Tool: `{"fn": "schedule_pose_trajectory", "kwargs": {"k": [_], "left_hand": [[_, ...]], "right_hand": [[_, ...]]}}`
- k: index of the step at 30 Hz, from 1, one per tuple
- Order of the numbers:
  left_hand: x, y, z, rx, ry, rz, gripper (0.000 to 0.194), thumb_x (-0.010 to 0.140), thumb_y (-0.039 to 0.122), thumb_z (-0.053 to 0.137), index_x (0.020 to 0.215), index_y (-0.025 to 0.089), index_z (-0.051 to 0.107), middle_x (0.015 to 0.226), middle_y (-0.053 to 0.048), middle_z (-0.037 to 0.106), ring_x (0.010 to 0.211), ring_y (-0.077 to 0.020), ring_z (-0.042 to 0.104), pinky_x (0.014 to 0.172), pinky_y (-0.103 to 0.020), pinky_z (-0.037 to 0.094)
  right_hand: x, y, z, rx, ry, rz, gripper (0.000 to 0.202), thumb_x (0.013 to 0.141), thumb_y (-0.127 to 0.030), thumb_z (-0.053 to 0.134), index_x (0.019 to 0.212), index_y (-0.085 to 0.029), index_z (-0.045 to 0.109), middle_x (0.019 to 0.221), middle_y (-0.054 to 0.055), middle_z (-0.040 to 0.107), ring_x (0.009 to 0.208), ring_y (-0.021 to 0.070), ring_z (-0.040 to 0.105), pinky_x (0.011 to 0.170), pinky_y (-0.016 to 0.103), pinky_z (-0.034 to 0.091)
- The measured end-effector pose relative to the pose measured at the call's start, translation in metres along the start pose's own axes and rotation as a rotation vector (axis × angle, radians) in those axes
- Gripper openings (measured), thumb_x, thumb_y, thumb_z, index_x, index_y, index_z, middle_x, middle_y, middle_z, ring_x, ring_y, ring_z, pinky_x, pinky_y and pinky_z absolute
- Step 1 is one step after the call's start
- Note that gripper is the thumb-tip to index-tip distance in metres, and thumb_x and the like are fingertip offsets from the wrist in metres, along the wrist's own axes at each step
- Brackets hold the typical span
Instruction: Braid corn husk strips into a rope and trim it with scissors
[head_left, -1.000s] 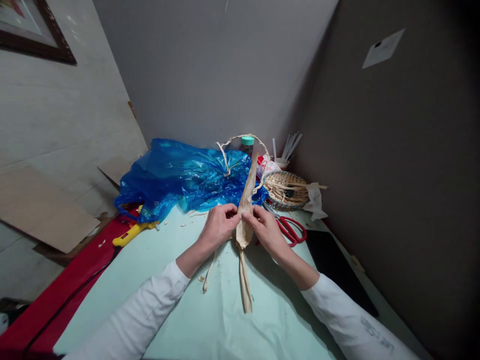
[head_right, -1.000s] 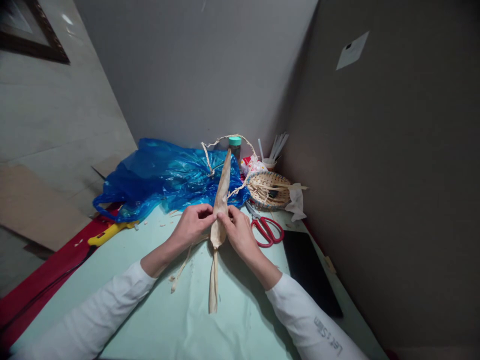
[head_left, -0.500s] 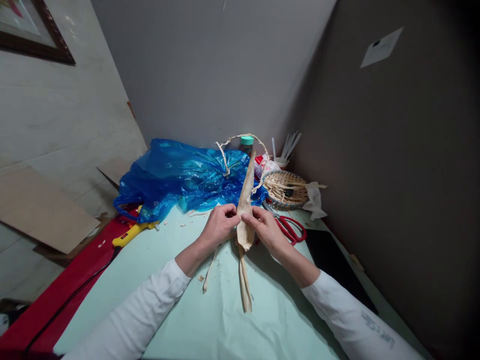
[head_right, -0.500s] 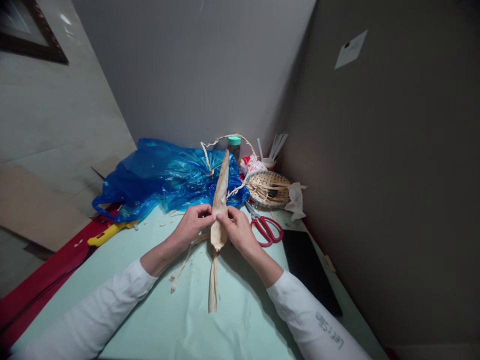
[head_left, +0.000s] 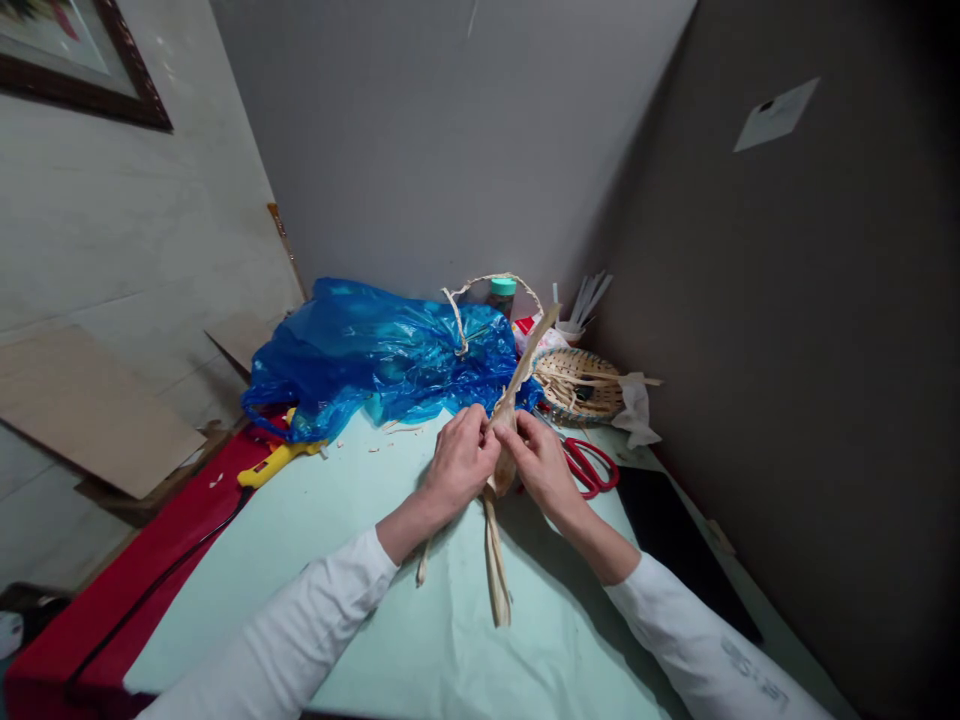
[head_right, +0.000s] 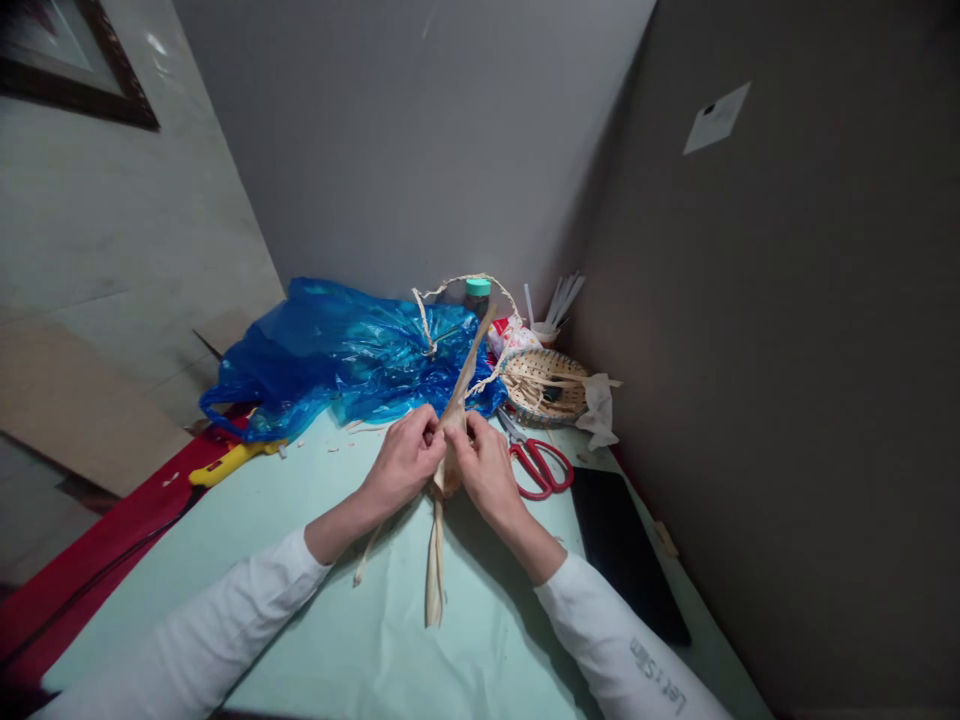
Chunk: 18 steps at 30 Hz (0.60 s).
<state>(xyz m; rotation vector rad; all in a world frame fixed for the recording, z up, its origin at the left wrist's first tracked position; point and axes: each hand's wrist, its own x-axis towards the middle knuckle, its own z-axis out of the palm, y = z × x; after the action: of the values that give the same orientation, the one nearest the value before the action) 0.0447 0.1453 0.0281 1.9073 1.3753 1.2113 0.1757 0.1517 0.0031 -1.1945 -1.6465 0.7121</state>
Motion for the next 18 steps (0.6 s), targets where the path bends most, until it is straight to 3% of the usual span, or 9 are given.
{"fn": "schedule_pose_trajectory", "kwargs": {"k": [4, 7, 11, 14, 16, 18], "left_hand": [[0.004, -0.006, -0.003, -0.082, 0.051, -0.056, 0.024, 0.074, 0.006, 0.053, 0.061, 0.021, 0.04, 0.062, 0.004, 0.041, 0.062, -0.0146, 0.037, 0.063, -0.029, 0.025], [0.014, -0.015, -0.012, -0.201, 0.077, -0.138, 0.021, 0.072, 0.005, 0.053, 0.06, 0.02, 0.044, 0.061, 0.004, 0.043, 0.062, -0.0141, 0.038, 0.063, -0.028, 0.028], [0.023, -0.021, -0.018, -0.491, 0.012, -0.217, 0.007, 0.068, 0.012, 0.057, 0.069, 0.018, 0.054, 0.068, 0.002, 0.055, 0.065, -0.0135, 0.05, 0.065, -0.027, 0.039], [0.024, -0.016, -0.018, -0.726, -0.029, -0.312, 0.014, 0.059, 0.009, 0.056, 0.071, 0.016, 0.054, 0.067, 0.001, 0.057, 0.06, -0.0125, 0.055, 0.06, -0.025, 0.044], [0.024, -0.014, -0.019, -0.842, -0.037, -0.371, 0.015, 0.055, 0.008, 0.054, 0.068, 0.015, 0.054, 0.058, 0.001, 0.053, 0.048, -0.0096, 0.049, 0.049, -0.022, 0.039], [0.027, -0.015, -0.025, -0.922, -0.013, -0.414, 0.011, 0.054, 0.008, 0.052, 0.064, 0.013, 0.055, 0.048, 0.005, 0.043, 0.037, -0.0052, 0.035, 0.039, -0.017, 0.025]], "right_hand": [[-0.006, -0.018, -0.002, -0.152, 0.03, -0.051, 0.025, 0.09, -0.037, 0.048, 0.073, -0.02, 0.048, 0.069, 0.0, 0.054, 0.064, 0.0148, 0.046, 0.061, 0.028, 0.032], [-0.008, -0.032, -0.006, -0.092, -0.058, -0.085, 0.022, 0.091, -0.036, 0.049, 0.078, -0.019, 0.054, 0.075, 0.001, 0.058, 0.069, 0.0161, 0.05, 0.065, 0.028, 0.035], [-0.007, -0.037, -0.012, 0.233, -0.258, -0.065, 0.018, 0.089, -0.037, 0.054, 0.09, -0.02, 0.059, 0.092, 0.002, 0.06, 0.083, 0.0176, 0.054, 0.072, 0.028, 0.039], [-0.005, -0.034, -0.011, 0.484, -0.332, 0.024, 0.019, 0.088, -0.039, 0.056, 0.085, -0.02, 0.056, 0.081, 0.0, 0.054, 0.073, 0.0141, 0.048, 0.068, 0.027, 0.038], [-0.003, -0.033, -0.01, 0.651, -0.375, 0.124, 0.025, 0.088, -0.041, 0.057, 0.078, -0.02, 0.051, 0.067, -0.004, 0.043, 0.059, 0.0102, 0.039, 0.059, 0.024, 0.035], [-0.001, -0.034, -0.014, 0.792, -0.413, 0.213, 0.031, 0.088, -0.041, 0.059, 0.071, -0.02, 0.043, 0.059, -0.008, 0.03, 0.05, 0.0074, 0.025, 0.05, 0.021, 0.029]]}}
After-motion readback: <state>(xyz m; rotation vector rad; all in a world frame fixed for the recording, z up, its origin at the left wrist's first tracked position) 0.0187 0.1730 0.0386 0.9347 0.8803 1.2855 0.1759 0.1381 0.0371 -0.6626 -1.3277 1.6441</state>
